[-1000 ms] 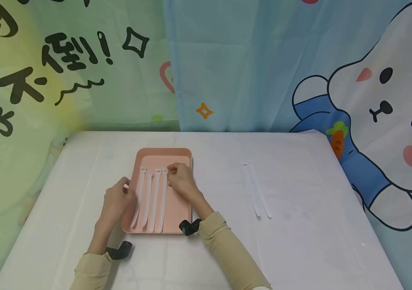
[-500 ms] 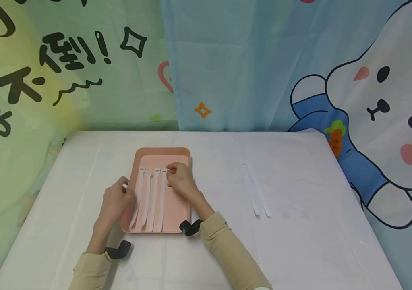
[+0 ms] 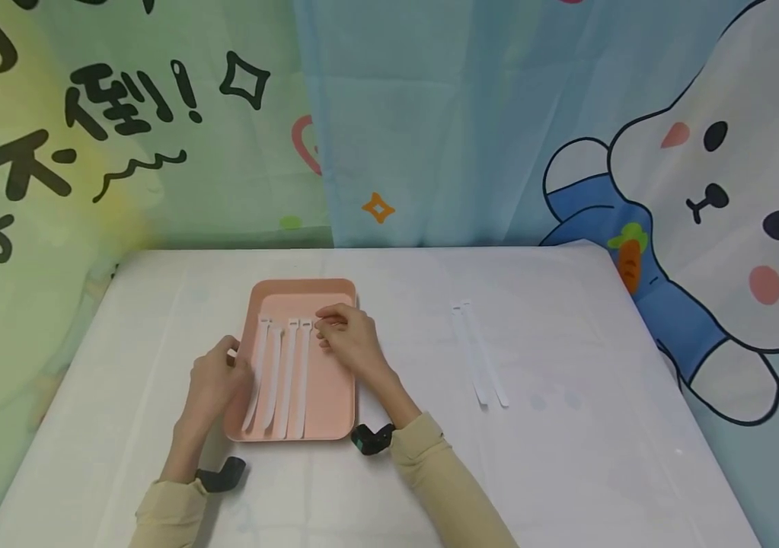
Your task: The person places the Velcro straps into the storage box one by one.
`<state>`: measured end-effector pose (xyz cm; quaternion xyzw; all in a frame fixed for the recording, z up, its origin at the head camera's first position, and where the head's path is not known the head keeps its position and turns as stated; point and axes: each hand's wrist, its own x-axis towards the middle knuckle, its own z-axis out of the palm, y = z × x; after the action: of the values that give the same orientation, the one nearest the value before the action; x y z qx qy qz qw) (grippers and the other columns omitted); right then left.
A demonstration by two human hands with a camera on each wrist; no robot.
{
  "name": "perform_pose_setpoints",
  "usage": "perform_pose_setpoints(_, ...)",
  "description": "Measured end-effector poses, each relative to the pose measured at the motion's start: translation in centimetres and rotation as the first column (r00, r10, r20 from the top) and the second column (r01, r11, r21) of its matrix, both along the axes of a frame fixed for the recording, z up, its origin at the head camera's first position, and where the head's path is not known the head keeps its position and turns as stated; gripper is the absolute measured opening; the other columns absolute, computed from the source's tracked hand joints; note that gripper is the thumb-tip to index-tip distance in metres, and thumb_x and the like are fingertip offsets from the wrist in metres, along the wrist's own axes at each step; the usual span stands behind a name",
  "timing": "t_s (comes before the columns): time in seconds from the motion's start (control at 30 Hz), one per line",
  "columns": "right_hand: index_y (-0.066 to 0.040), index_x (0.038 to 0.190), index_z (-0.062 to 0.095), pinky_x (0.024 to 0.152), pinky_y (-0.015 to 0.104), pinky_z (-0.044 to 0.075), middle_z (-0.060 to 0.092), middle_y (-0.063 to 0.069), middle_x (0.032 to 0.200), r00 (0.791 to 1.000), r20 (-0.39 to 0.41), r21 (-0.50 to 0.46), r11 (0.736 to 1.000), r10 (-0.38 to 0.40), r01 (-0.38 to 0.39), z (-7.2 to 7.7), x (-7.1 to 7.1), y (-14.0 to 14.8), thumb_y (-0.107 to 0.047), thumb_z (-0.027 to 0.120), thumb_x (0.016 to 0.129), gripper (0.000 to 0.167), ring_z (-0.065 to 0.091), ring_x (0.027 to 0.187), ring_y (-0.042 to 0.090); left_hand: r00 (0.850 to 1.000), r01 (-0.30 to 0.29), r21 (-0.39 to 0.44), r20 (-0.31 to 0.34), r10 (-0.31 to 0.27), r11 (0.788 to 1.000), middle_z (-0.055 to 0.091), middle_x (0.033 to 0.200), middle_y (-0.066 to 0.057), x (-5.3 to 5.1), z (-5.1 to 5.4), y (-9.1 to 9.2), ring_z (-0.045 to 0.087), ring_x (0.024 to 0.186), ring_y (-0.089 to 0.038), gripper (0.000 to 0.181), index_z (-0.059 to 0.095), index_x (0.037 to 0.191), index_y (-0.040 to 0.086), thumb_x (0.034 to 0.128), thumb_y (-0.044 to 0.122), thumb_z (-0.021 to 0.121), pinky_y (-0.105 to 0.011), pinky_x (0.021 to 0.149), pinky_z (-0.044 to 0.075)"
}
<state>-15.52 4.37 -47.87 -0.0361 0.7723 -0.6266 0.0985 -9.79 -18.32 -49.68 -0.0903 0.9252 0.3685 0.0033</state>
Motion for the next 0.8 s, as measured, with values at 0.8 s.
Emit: perform_pose_setpoints(0.8,0.009,0.118,0.069,0.075,0.029,0.061,0.073,0.026,0.105,0.981,0.017,-0.017,0.981,-0.192,0.192,-2.0,0.0,7.6,0.000,0.068,0.094,0.025,0.073,0.081,0.017,1.000,-0.006,-0.041,-0.009,0.006,0.999,0.061,0.067,-0.012,0.0,0.2,0.1,0.052,0.056,-0.023,0.018,0.060,0.106,-0.001,0.0932,0.006,0.050,-0.033,0.049,0.038)
